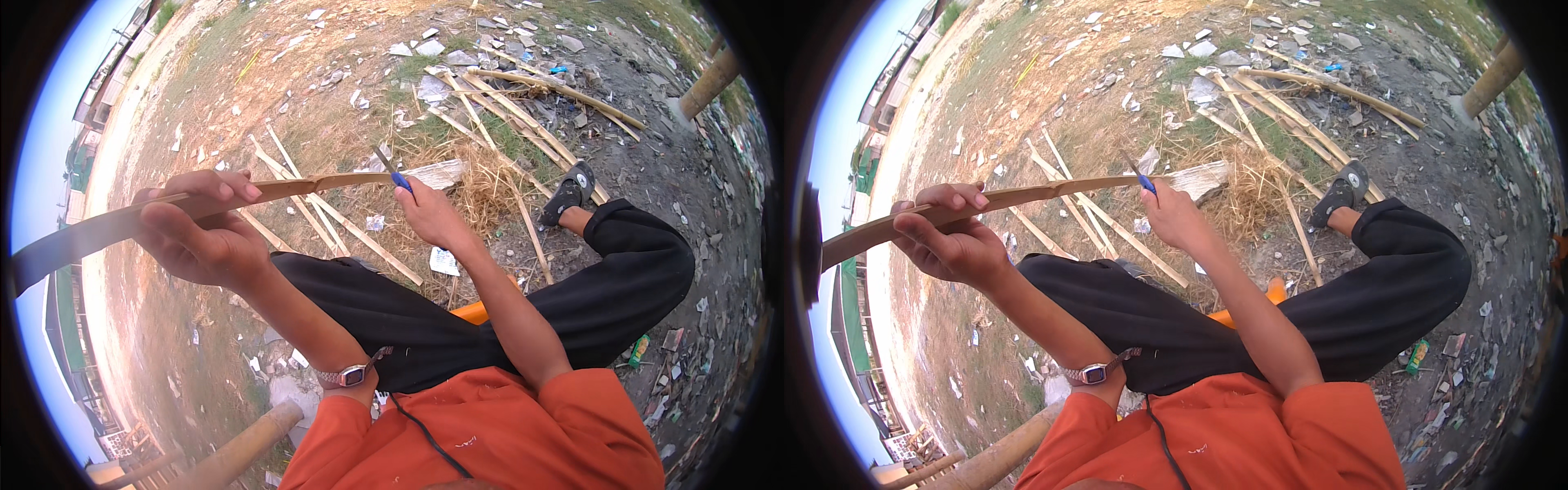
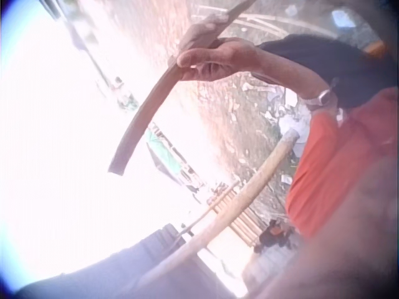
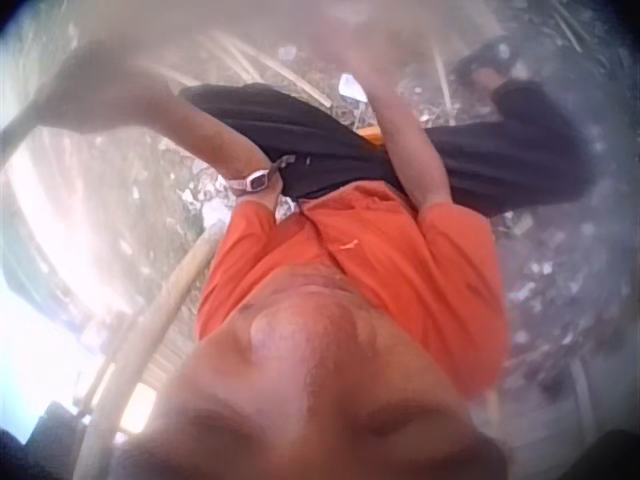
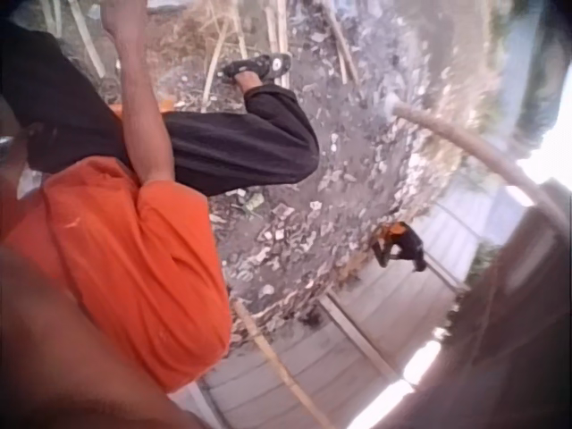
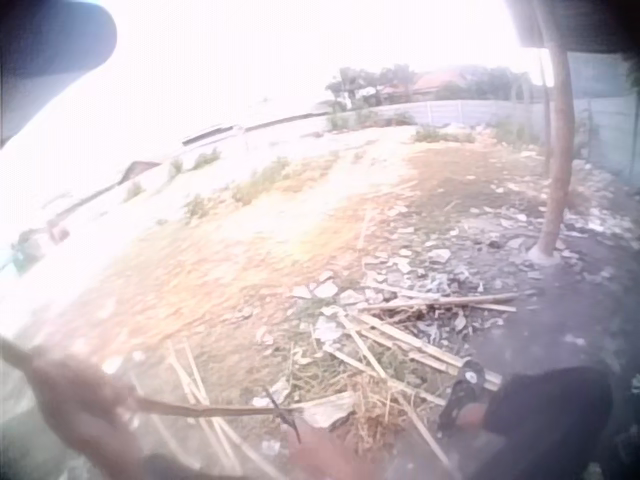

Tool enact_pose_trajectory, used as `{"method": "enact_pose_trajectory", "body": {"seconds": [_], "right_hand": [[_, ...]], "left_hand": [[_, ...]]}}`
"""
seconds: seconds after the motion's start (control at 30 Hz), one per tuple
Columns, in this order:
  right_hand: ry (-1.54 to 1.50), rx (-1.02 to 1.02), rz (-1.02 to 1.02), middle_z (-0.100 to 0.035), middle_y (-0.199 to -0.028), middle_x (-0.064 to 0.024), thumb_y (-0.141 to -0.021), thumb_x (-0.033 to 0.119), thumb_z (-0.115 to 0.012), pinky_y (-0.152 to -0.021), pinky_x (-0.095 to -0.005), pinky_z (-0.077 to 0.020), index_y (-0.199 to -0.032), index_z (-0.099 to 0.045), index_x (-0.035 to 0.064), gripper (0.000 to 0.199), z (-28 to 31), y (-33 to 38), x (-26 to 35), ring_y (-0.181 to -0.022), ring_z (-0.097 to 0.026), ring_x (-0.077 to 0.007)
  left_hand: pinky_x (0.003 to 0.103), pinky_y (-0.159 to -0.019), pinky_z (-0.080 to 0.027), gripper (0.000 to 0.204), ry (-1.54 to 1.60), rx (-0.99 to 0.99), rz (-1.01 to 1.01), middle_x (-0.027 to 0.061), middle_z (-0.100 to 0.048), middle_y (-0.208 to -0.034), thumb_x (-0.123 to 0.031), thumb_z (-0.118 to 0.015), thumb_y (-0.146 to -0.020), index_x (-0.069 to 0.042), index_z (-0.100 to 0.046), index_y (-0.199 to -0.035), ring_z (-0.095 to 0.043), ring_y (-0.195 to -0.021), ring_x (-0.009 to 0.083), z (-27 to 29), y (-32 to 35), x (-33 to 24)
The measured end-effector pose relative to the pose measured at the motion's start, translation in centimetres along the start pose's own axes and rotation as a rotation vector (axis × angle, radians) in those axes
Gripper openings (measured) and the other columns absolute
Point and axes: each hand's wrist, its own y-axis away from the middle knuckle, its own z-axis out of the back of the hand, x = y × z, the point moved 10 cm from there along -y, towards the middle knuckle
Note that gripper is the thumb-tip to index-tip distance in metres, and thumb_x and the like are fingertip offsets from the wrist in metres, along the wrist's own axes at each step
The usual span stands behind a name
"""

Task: The person sits on a small stool outdoors and uses a knife to shave thin strips from a long piece of bamboo held in their left hand. The person repeatedly scrapes the knife along the bamboo to remove the outer layer, creating a pile of shavings on the ground.

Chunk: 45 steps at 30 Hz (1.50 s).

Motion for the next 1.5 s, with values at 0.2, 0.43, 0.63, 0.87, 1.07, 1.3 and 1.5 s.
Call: {"method": "enact_pose_trajectory", "body": {"seconds": [0.2, 0.43, 0.63, 0.87, 1.07, 1.3, 1.5], "right_hand": [[-0.002, -0.120, 0.207, -0.056, -0.066, -0.0283, -0.091, 0.021, -0.042, -0.059, -0.0529, -0.0439, -0.095, -0.043, 0.0011, 0.020, 0.0, 5.1, 7.5, -0.066, -0.056, -0.0455], [0.083, -0.172, 0.259, -0.056, -0.063, -0.0261, -0.092, 0.022, -0.042, -0.057, -0.0524, -0.0469, -0.095, -0.043, 0.0027, 0.020, -1.4, 6.2, 9.1, -0.062, -0.057, -0.0459], [0.203, -0.194, 0.197, -0.057, -0.061, -0.0255, -0.091, 0.021, -0.042, -0.056, -0.0533, -0.0460, -0.093, -0.043, 0.0032, 0.018, -2.2, 4.4, 6.4, -0.062, -0.058, -0.0452], [0.207, -0.204, 0.223, -0.057, -0.062, -0.0251, -0.090, 0.018, -0.042, -0.058, -0.0528, -0.0466, -0.092, -0.043, 0.0015, 0.017, -2.0, 4.9, 7.9, -0.065, -0.059, -0.0438], [0.233, -0.159, 0.201, -0.057, -0.063, -0.0259, -0.089, 0.015, -0.040, -0.059, -0.0522, -0.0473, -0.091, -0.043, 0.0006, 0.015, -1.8, 5.1, 8.8, -0.064, -0.059, -0.0436], [0.345, -0.176, 0.087, -0.058, -0.066, -0.0268, -0.089, 0.017, -0.040, -0.058, -0.0516, -0.0470, -0.091, -0.045, -0.0007, 0.018, -3.0, 2.2, -1.9, -0.065, -0.059, -0.0450], [0.185, -0.219, 0.091, -0.057, -0.063, -0.0264, -0.090, 0.020, -0.043, -0.057, -0.0512, -0.0469, -0.091, -0.046, 0.0000, 0.021, 0.3, 5.2, 3.4, -0.063, -0.058, -0.0453]], "left_hand": [[0.022, -0.038, -0.018, 0.031, 0.142, -0.005, 0.034, -0.0043, -0.025, -0.053, -0.043, -0.043, -0.092, -0.013, -0.049, -0.087, -0.018, -0.042, 0.0060, 0.0, 1.0, 0.4], [0.021, -0.038, -0.012, 0.033, 0.228, 0.113, 0.048, -0.0048, -0.024, -0.054, -0.046, -0.041, -0.092, -0.015, -0.049, -0.085, -0.015, -0.042, 0.0054, -1.2, 2.3, -0.3], [0.020, -0.034, -0.014, 0.033, 0.217, 0.057, 0.003, -0.0042, -0.024, -0.052, -0.042, -0.035, -0.095, -0.012, -0.047, -0.089, -0.014, -0.039, 0.0040, 0.0, 2.4, -0.1], [0.022, -0.039, -0.012, 0.034, 0.226, 0.068, 0.070, -0.0056, -0.021, -0.054, -0.046, -0.039, -0.093, -0.015, -0.046, -0.082, -0.013, -0.044, 0.0057, -0.8, 2.8, -0.1], [0.023, -0.040, -0.012, 0.034, 0.097, -0.041, 0.049, -0.0053, -0.021, -0.053, -0.046, -0.038, -0.093, -0.015, -0.046, -0.081, -0.013, -0.044, 0.0066, 0.2, 2.3, -0.4], [0.023, -0.040, -0.012, 0.034, 0.176, 0.017, 0.066, -0.0050, -0.021, -0.053, -0.045, -0.037, -0.093, -0.014, -0.045, -0.082, -0.014, -0.044, 0.0068, -0.6, 2.3, -0.5], [0.023, -0.041, -0.012, 0.035, 0.166, 0.033, 0.063, -0.0052, -0.021, -0.053, -0.046, -0.039, -0.093, -0.014, -0.047, -0.081, -0.014, -0.045, 0.0063, -1.4, 2.5, -0.2]]}}
